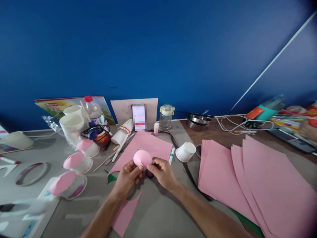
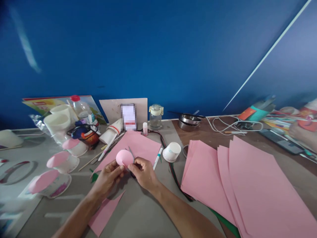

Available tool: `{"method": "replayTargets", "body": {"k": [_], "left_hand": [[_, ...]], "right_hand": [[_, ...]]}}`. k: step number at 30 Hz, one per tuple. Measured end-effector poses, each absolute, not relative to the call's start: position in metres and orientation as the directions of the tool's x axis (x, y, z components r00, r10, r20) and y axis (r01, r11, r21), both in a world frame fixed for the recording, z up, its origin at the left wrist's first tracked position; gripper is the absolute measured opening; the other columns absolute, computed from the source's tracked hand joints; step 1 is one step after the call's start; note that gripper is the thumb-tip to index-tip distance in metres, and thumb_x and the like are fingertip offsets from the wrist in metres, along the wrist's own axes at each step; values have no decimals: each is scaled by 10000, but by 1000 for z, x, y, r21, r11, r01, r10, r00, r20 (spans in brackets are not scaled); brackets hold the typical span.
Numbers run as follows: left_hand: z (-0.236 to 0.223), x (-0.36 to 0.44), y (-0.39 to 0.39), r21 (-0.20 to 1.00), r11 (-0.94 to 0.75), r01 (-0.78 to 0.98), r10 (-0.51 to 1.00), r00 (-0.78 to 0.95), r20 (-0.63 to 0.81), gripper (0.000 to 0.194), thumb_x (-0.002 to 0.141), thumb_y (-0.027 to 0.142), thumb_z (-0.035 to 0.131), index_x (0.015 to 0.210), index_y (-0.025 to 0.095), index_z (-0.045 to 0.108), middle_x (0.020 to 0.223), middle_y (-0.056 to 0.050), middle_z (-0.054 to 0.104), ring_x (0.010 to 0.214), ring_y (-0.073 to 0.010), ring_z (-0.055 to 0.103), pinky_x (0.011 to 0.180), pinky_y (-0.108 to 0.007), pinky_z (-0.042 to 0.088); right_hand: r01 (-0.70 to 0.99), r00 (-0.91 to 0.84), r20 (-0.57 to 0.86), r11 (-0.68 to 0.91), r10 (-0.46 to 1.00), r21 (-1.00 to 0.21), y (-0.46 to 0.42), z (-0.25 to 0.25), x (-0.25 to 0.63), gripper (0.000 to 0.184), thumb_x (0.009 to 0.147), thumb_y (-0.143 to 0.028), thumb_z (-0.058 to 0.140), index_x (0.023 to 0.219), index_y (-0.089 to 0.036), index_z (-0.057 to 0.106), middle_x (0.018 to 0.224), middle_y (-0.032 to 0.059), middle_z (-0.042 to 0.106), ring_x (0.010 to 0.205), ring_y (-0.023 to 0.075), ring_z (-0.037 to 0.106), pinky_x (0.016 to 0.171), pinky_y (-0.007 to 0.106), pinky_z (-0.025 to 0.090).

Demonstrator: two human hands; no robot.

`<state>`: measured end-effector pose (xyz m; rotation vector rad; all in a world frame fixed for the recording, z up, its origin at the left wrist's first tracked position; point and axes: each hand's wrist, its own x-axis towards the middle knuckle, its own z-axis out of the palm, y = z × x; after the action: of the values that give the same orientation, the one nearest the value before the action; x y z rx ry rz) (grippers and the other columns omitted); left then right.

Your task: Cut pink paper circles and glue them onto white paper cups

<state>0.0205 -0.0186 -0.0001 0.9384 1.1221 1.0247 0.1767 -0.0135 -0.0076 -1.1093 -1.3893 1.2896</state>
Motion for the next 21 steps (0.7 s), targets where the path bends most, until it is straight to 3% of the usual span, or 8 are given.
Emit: {"method": "replayTargets", "body": {"k": [7,12,16,21], "left_hand": [[-5,14,-15,944,305,-126,951,79,-297,388,635,467,765,806,142,642,474,61,502,385,-24,334,372,-149,206],[-5,10,-15,941,308,-138,951,51,-304,375,626,485,762,688,143,621,453,47,494,402,-36,369,386,-156,208],[0,12,-17,940,329,-91,942,99,-320,414,594,517,766,634,130,623,449,32,515,378,-25,326,382,-165,202],[1,13,-15,939,316,-134,947,98,-305,398,581,498,780,629,130,635,486,20,548,395,-27,350,387,-162,219]], "right_hand": [[-85,-201,11,-6,980,-996,-11,-5,179,252,782,-399,579,678,-173,537,561,-44,454,510,87,395,492,222,314],[-119,-122,-27,-42,992,-992,-5,-7,181,284,756,-430,625,873,-172,611,624,-32,525,494,84,410,463,217,332],[-287,-143,-75,-114,987,-951,-5,-5,180,401,702,-390,694,1042,-212,579,731,-21,564,504,83,439,455,214,356],[-349,-130,-67,-109,989,-931,-5,6,180,379,693,-342,701,1026,-208,579,683,-50,531,439,51,407,426,195,303]]}}
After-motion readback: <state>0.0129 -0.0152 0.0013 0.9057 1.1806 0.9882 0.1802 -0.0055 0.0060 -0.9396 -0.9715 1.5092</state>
